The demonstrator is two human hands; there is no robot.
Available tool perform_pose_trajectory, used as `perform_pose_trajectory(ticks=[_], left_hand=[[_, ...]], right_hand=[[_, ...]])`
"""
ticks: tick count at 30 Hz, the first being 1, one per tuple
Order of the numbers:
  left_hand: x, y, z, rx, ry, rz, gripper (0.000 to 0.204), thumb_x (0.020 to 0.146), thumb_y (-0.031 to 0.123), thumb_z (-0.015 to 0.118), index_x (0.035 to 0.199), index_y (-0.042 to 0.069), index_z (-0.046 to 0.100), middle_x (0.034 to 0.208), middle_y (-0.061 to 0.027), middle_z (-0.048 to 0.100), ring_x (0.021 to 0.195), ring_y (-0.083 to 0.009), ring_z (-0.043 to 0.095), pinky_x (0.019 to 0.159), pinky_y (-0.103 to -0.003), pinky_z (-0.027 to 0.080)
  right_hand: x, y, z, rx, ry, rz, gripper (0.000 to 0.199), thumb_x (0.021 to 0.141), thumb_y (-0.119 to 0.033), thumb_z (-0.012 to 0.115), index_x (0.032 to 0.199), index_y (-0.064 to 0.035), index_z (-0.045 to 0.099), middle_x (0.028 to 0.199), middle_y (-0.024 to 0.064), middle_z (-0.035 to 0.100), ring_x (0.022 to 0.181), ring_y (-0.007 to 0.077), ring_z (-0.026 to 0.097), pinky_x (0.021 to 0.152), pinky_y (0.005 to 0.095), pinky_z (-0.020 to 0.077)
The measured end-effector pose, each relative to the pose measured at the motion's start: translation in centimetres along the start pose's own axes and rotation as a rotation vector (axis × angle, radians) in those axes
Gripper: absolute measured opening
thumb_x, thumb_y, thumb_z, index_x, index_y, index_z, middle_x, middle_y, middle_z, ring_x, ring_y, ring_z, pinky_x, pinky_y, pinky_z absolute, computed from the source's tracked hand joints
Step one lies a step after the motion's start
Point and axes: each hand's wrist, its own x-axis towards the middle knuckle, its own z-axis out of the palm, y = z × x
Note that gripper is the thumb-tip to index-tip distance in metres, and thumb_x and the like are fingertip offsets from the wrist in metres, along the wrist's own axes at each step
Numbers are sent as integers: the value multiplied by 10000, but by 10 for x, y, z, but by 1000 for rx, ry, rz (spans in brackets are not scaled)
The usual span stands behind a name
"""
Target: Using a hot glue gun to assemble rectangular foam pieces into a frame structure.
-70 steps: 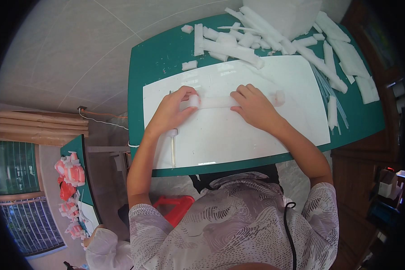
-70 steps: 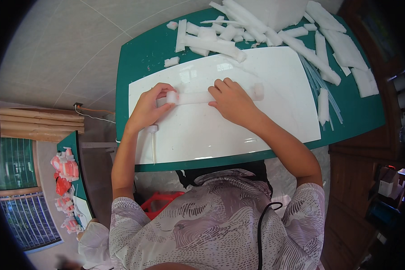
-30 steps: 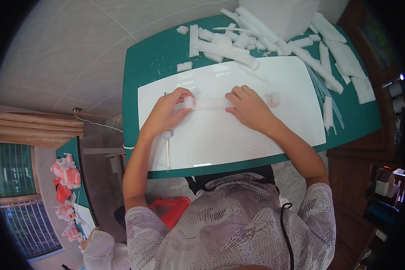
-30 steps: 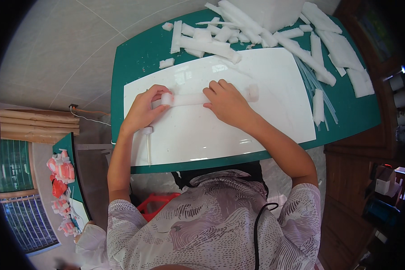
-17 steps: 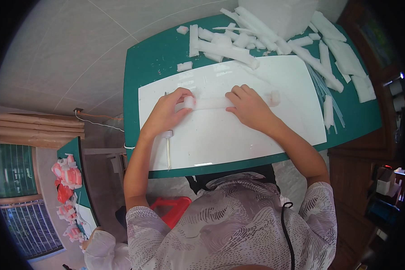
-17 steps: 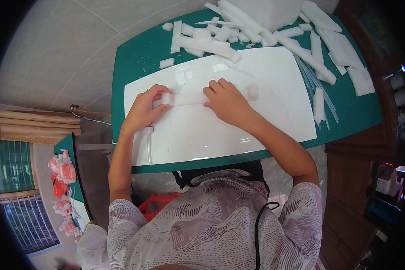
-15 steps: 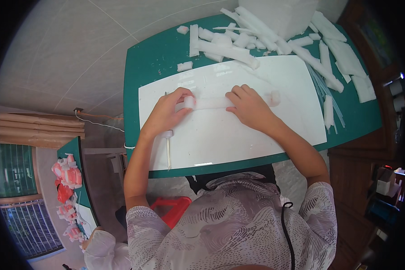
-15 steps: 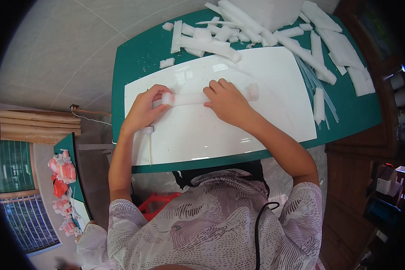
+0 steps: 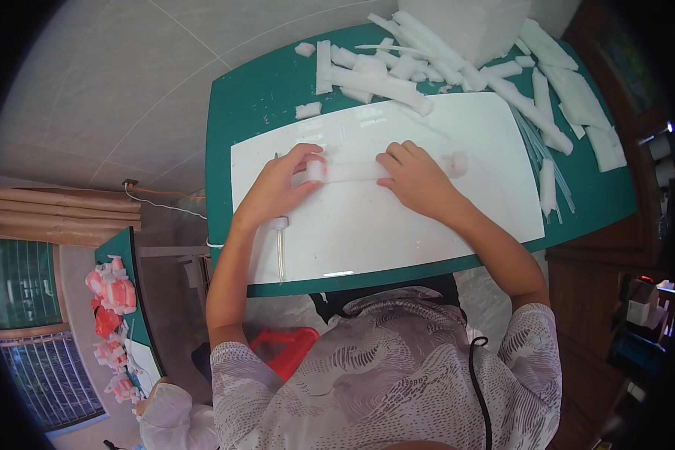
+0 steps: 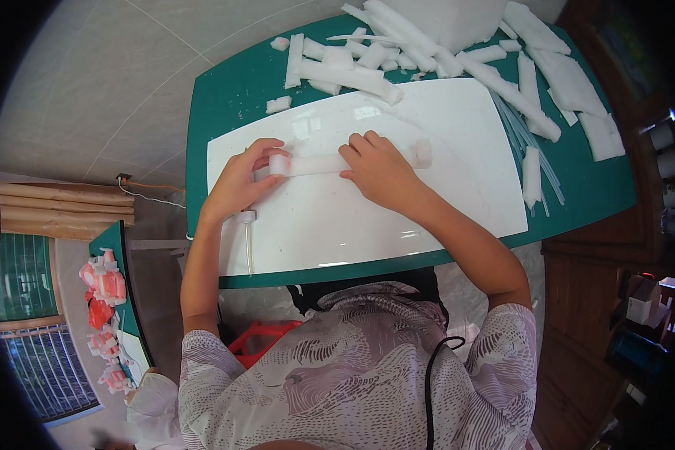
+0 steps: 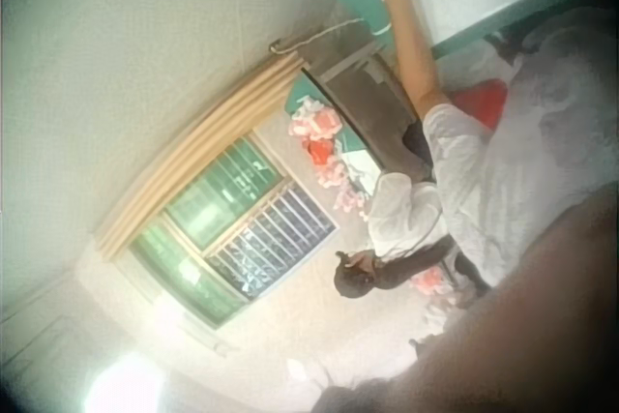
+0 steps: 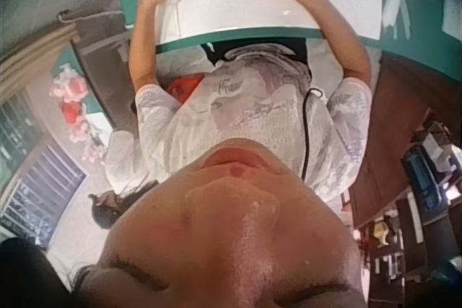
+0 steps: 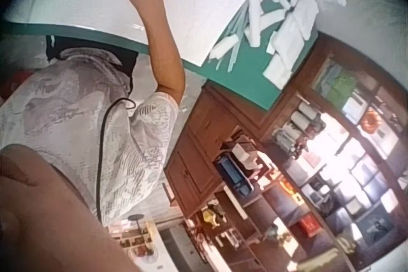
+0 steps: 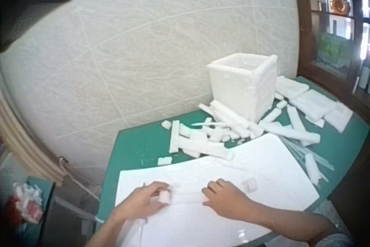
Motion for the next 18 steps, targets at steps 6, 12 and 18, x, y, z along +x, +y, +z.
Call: perform_pose_trajectory(ticks=[6,12,18], left_hand=[[-4,-2,0,67,31,126,772,737,12,756,1423,94,413,1368,-121,523,1205,-278,554,1079,-390,415],[3,2,5,123,-4,-16,781,719,9,766,1414,90,418,1283,-117,568,1087,-235,595,960,-356,478],[-4,7,7,-319,132,37,747,698,3,784,1365,98,462,1338,-90,502,1012,-159,583,877,-302,490]], right_hand=[[1,-1,-3,21,-28,19,325,834,-208,693,1076,-26,577,1029,112,541,958,272,511,855,357,434],[2,-2,-12,106,-26,52,324,839,-174,687,1104,-7,604,1020,126,566,955,292,531,857,370,448],[3,0,-30,218,-10,97,312,880,-176,650,1134,4,635,1014,145,622,953,310,579,853,384,467]])
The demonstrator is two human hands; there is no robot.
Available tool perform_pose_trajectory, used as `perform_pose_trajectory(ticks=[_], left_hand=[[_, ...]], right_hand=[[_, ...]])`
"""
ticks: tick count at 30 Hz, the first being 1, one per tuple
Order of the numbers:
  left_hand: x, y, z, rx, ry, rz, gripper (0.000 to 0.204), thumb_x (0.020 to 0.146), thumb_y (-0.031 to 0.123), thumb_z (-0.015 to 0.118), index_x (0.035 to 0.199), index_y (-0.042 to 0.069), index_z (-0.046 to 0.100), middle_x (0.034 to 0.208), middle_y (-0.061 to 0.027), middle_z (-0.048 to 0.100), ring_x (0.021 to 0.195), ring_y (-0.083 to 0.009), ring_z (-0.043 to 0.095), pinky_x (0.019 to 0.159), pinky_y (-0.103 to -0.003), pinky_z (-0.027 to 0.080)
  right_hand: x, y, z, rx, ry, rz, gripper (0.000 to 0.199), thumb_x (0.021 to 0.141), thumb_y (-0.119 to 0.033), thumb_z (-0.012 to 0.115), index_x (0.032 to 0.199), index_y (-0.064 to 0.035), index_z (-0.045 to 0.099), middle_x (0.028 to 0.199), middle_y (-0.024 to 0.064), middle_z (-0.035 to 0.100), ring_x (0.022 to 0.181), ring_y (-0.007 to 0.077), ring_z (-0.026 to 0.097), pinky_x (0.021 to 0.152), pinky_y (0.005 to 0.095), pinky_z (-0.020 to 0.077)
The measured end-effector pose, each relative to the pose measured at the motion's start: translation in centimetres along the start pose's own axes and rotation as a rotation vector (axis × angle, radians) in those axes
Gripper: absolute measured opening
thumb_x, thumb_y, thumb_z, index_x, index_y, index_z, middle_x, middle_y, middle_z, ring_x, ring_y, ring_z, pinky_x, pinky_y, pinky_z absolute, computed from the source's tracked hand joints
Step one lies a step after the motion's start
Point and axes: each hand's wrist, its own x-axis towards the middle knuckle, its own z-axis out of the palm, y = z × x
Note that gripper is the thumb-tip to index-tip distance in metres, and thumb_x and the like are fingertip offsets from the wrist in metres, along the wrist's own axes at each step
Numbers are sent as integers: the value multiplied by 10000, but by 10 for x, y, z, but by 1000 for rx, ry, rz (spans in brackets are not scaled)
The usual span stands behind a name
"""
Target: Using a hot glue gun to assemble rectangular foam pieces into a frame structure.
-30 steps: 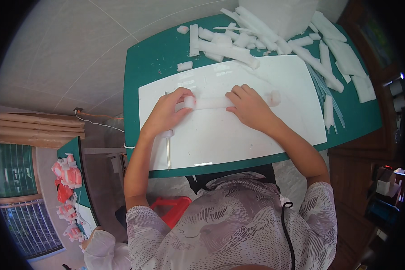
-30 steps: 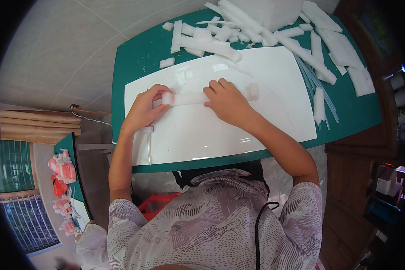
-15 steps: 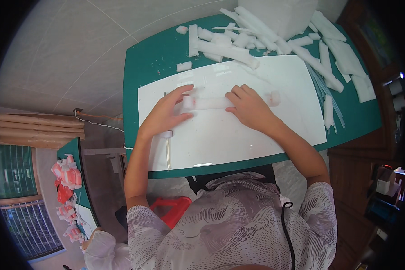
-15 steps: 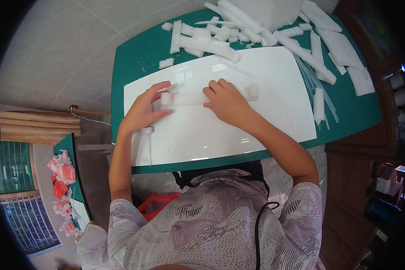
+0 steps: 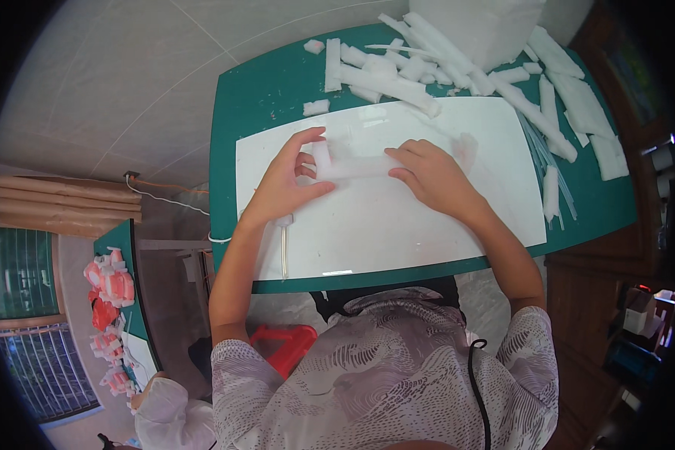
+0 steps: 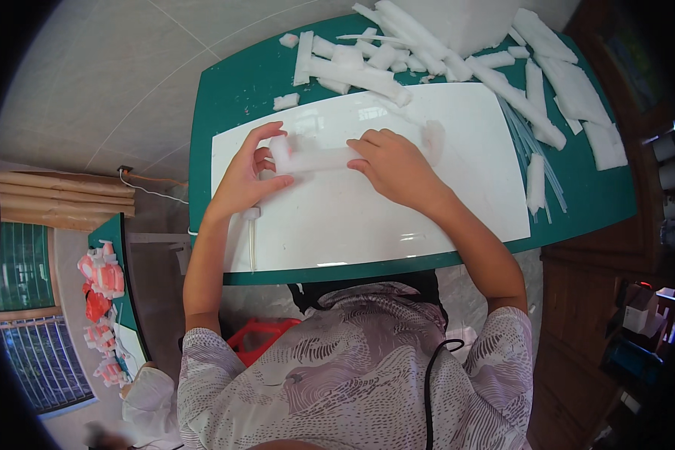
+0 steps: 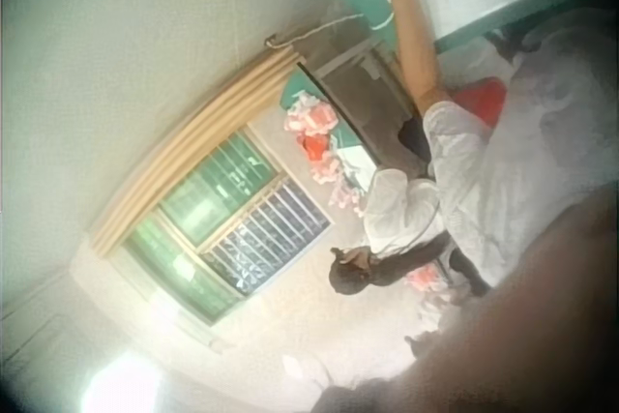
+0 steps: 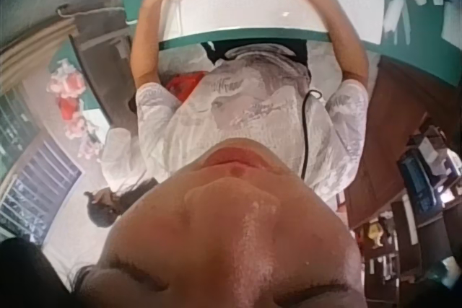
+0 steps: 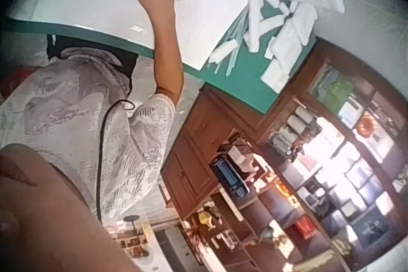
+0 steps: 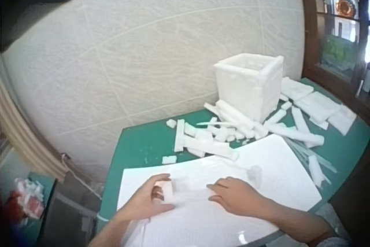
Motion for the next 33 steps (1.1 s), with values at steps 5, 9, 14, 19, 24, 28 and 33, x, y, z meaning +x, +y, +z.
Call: perform_pose_trajectory(ticks=[5,9,14,19,24,28,33], left_hand=[[-4,0,7,304,69,189,658,719,35,784,1310,90,500,1268,-101,515,934,-209,588,798,-289,516],[-4,-11,8,358,101,240,598,713,26,794,1257,73,549,1275,-98,532,965,-193,588,794,-281,518],[-4,-10,5,439,78,325,552,745,56,781,1246,74,549,1232,-107,568,926,-218,601,772,-291,507],[-6,-10,4,458,71,308,538,748,66,782,1236,72,557,1214,-98,593,923,-214,613,772,-296,512],[-5,-12,4,475,56,311,526,751,93,788,1228,76,566,1213,-97,605,908,-223,626,770,-305,527],[-5,-13,7,451,93,319,522,753,104,790,1226,79,569,1210,-96,610,894,-230,633,764,-300,529],[-6,-13,4,471,76,312,494,746,107,796,1195,69,593,1180,-99,627,938,-227,638,762,-298,533]], right_hand=[[2,-2,-1,19,-84,47,313,911,-183,616,1161,3,634,1027,151,626,971,313,587,869,382,466],[2,1,-1,40,-79,22,313,922,-193,602,1163,4,636,1026,155,625,971,314,588,872,384,465],[2,2,0,46,-112,43,308,921,-193,601,1155,4,639,1023,158,624,971,314,587,872,384,464],[1,2,0,49,-105,28,301,916,-188,606,1146,2,645,1011,157,622,954,318,587,860,385,467],[0,3,3,8,-83,-6,297,927,-239,599,1118,-22,663,960,137,628,922,306,605,822,387,488],[0,4,4,1,-68,-20,289,925,-242,598,1102,-25,668,958,134,628,916,306,605,818,387,488],[0,4,4,18,-76,-8,274,922,-239,599,1079,-28,675,950,133,628,917,305,605,819,387,486]])
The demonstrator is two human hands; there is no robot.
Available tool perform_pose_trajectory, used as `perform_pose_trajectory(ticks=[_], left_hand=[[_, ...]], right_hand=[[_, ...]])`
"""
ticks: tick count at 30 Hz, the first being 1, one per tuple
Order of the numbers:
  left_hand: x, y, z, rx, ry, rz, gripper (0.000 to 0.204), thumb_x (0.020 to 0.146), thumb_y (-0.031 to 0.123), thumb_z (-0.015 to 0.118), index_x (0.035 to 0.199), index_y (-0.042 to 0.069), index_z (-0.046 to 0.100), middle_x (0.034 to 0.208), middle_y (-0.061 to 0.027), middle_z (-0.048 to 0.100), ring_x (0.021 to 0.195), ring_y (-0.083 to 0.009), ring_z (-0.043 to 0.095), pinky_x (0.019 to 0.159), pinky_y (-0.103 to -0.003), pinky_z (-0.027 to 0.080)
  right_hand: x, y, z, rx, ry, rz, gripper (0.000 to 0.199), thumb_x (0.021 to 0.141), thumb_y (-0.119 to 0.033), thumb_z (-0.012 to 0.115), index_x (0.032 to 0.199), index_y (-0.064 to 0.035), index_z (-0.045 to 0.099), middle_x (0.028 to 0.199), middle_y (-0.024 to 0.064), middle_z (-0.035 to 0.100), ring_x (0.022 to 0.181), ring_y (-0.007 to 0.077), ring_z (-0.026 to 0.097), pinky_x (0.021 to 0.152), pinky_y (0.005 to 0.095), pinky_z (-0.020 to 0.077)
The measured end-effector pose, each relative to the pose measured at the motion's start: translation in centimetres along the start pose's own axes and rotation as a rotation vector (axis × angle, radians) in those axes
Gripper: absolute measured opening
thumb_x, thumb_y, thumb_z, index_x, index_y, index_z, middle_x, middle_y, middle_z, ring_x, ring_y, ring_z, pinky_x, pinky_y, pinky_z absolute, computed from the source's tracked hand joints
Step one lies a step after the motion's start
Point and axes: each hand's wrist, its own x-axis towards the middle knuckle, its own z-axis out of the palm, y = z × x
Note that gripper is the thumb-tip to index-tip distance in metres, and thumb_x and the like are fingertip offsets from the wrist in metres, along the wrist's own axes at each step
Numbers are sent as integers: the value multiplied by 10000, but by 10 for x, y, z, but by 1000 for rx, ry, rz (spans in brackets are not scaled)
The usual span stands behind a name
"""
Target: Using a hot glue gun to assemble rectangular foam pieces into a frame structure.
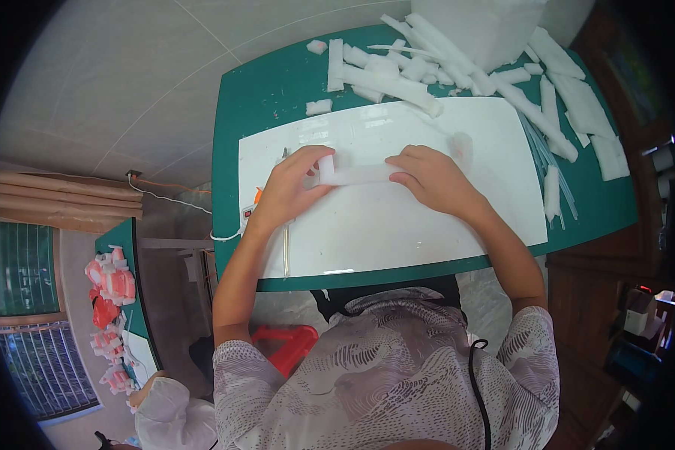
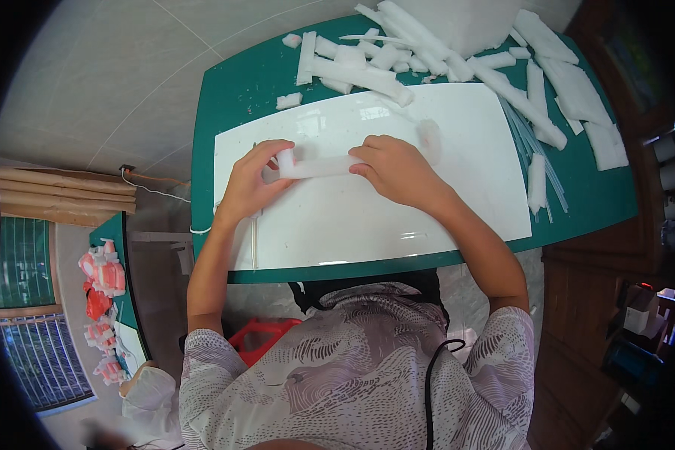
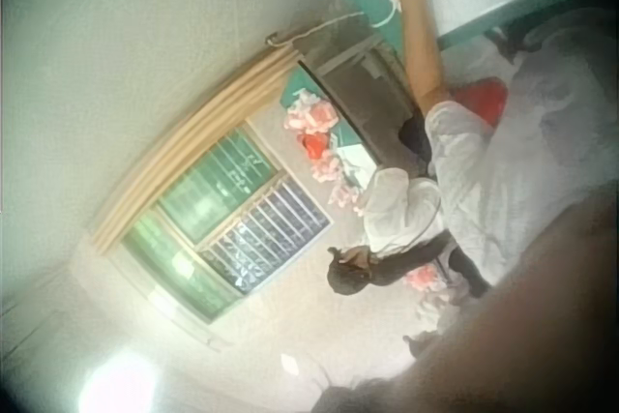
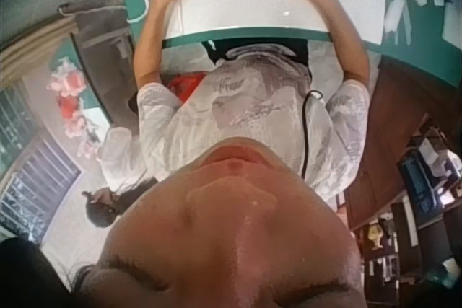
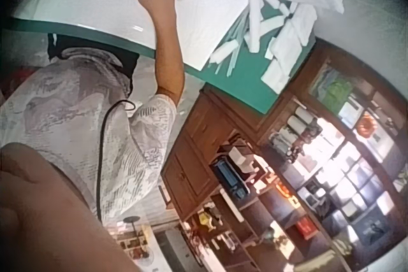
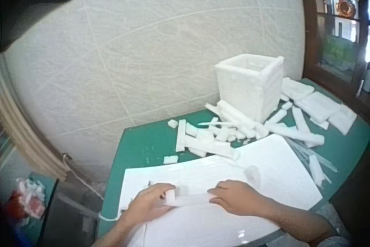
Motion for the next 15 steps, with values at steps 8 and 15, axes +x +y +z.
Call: perform_pose_trajectory(ticks=[8,15], left_hand=[[-1,2,-7,42,-23,-3,542,742,151,796,1227,43,581,1251,-137,595,1141,-298,571,968,-383,453],[-40,-24,-52,82,8,-122,543,761,49,689,1278,32,524,1367,-163,492,1262,-338,466,1048,-393,385]], right_hand=[[1,-2,1,-7,-1,-14,266,908,-234,616,1061,-25,677,943,135,627,928,303,600,821,385,485],[-2,-2,9,-35,45,-28,283,853,-200,679,1064,-17,634,981,130,600,948,299,569,843,382,469]])
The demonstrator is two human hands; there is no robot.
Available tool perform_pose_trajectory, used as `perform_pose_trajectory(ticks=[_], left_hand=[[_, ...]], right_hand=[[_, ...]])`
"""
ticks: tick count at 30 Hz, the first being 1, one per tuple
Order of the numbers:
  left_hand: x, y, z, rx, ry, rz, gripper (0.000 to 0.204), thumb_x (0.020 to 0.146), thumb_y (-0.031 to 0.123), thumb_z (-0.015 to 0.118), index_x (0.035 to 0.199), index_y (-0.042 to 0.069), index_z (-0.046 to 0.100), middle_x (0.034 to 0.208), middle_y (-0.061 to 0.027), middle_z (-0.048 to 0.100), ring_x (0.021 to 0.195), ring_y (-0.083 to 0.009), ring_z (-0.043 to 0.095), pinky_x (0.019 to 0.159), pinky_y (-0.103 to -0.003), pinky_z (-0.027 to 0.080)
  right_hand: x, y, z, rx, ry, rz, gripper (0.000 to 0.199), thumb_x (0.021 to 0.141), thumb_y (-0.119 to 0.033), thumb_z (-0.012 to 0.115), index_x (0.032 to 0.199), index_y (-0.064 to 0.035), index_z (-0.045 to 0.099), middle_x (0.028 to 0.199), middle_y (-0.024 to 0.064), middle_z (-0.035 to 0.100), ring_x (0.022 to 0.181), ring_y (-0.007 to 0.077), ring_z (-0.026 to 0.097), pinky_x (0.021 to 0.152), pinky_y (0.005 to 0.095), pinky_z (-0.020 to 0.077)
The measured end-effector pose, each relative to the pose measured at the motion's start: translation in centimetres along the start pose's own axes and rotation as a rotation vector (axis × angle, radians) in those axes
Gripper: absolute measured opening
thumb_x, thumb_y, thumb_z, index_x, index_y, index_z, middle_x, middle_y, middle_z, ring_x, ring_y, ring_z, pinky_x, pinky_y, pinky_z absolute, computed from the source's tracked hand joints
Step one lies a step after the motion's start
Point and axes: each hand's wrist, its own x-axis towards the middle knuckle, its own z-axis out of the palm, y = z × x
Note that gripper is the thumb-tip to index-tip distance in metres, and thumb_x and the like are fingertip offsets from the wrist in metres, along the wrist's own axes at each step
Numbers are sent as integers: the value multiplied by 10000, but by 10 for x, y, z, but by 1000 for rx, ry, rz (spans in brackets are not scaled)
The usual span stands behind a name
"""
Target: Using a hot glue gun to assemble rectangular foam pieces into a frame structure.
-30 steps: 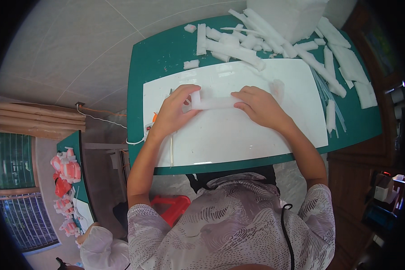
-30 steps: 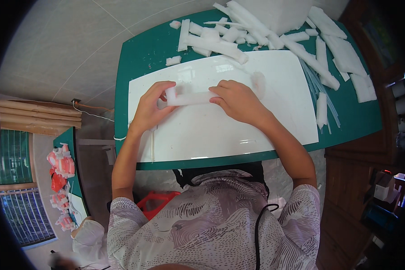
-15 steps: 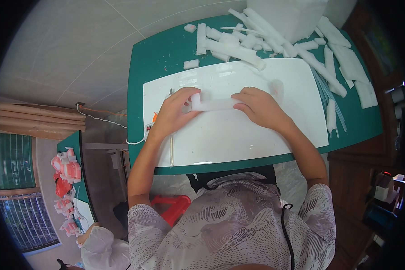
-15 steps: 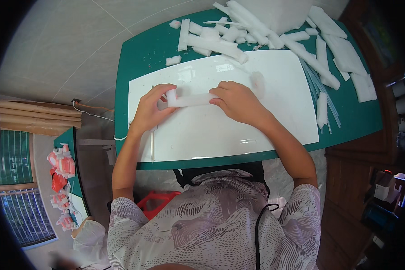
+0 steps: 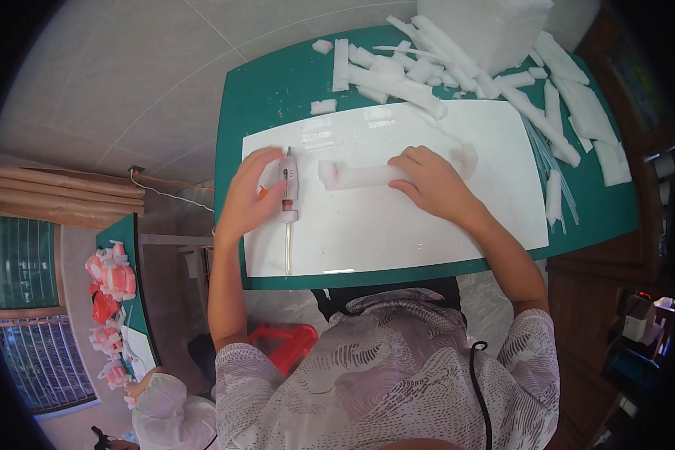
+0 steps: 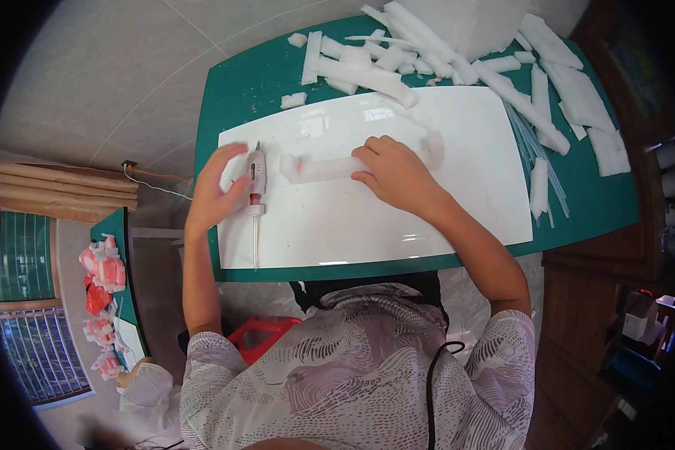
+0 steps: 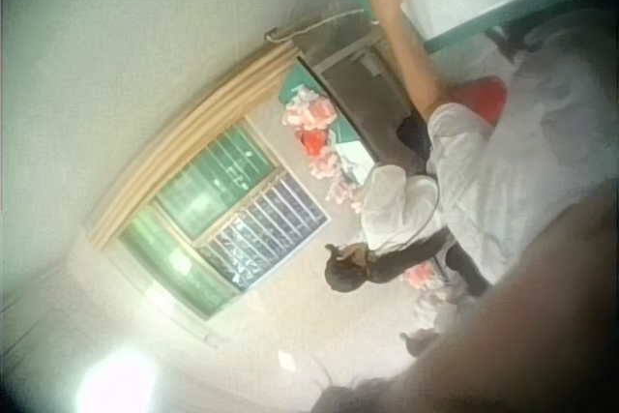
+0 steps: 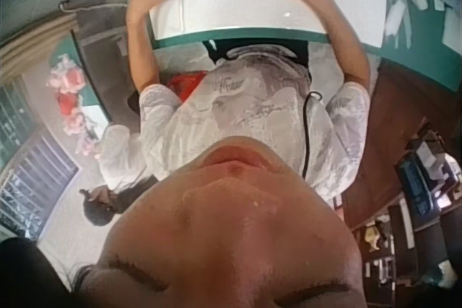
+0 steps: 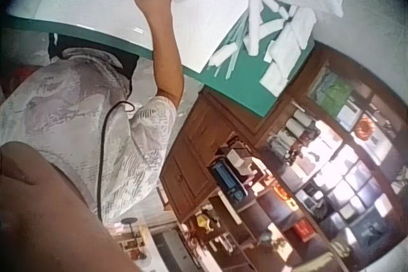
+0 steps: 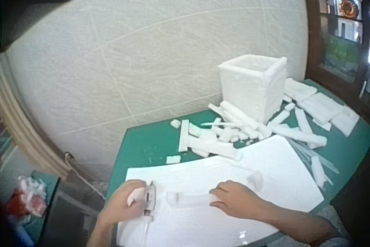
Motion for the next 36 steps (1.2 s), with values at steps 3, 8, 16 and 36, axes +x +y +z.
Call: perform_pose_trajectory(ticks=[3,8,16,36], left_hand=[[-27,-11,-13,79,-113,-61,499,743,2,620,1234,11,535,1348,-158,494,1239,-335,481,1036,-390,399],[-42,11,0,202,-144,-81,495,710,3,618,1197,5,533,1295,-142,515,1170,-335,508,992,-396,432],[-44,-1,10,439,-105,-85,478,695,21,635,1162,6,535,1235,-123,530,1097,-324,531,880,-421,454],[-52,38,1,-107,148,-326,235,878,220,698,902,-11,665,654,-76,582,588,-108,477,538,-286,398]], right_hand=[[1,1,3,-15,-1,-20,293,840,-189,692,1070,-23,621,1005,122,586,957,293,557,851,379,461],[1,0,5,-44,-5,-23,290,829,-187,700,1061,-32,619,1006,109,574,952,282,547,848,375,456],[1,1,5,-51,15,-54,294,818,-186,709,1054,-39,611,985,104,566,935,276,541,838,374,453],[1,-2,5,-66,-17,-42,317,824,-167,695,1092,-25,601,1012,114,559,952,293,532,843,385,453]])
